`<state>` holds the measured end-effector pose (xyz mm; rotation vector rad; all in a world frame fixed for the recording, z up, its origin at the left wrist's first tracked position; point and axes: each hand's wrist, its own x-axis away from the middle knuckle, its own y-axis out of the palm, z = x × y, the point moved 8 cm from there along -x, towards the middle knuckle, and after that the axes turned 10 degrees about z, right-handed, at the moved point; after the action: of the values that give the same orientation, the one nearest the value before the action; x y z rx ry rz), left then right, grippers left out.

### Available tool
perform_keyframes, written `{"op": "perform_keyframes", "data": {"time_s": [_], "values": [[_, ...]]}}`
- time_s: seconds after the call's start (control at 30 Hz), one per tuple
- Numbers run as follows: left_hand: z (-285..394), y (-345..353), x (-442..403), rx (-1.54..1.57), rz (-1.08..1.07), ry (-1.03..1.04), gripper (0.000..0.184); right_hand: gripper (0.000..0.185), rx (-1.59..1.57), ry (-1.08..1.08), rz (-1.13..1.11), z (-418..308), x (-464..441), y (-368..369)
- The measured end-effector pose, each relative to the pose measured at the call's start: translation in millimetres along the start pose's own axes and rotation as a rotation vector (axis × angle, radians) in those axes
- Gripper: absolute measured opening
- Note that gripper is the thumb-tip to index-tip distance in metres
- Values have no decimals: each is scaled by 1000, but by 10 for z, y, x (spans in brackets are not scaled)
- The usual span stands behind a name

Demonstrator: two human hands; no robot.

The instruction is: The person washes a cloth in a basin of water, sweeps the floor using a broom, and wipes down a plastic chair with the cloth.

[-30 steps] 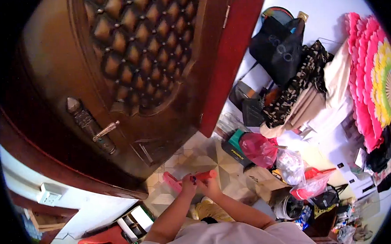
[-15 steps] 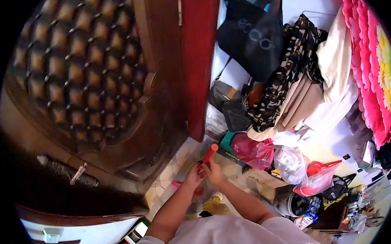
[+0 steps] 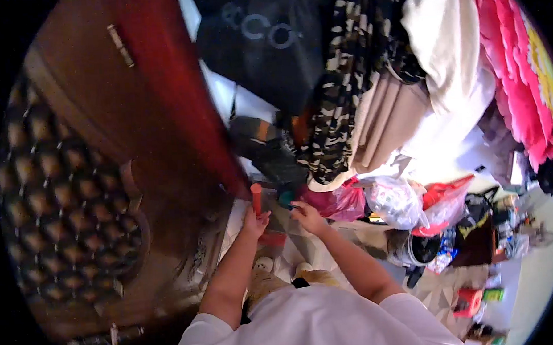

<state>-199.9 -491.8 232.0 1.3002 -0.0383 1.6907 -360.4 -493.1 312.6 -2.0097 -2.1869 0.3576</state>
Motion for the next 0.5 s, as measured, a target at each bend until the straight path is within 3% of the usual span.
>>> {"op": "perform_keyframes", "data": {"time_s": [0.07,0.1,0.13,0.27,0.33,0.5], "values": [[75,38,-274,-46,78,-13,37,31,-76,185,89,550,96,-354],[21,-9,-677,-54,-126,-59,42,29,-119,306,208,668,220,-582],[74,46,-817,-84,-151,-92,42,28,-166,427,328,779,388,-783],[252,54,-1237,-33,135,-160,50,28,-196,559,579,1053,1007,-1250],[427,116,-1477,-55,134,-62,48,27,-118,704,659,976,1318,-1310],[635,306,-1709,-41,380,-112,42,28,-223,786,815,788,1694,-1037]]}}
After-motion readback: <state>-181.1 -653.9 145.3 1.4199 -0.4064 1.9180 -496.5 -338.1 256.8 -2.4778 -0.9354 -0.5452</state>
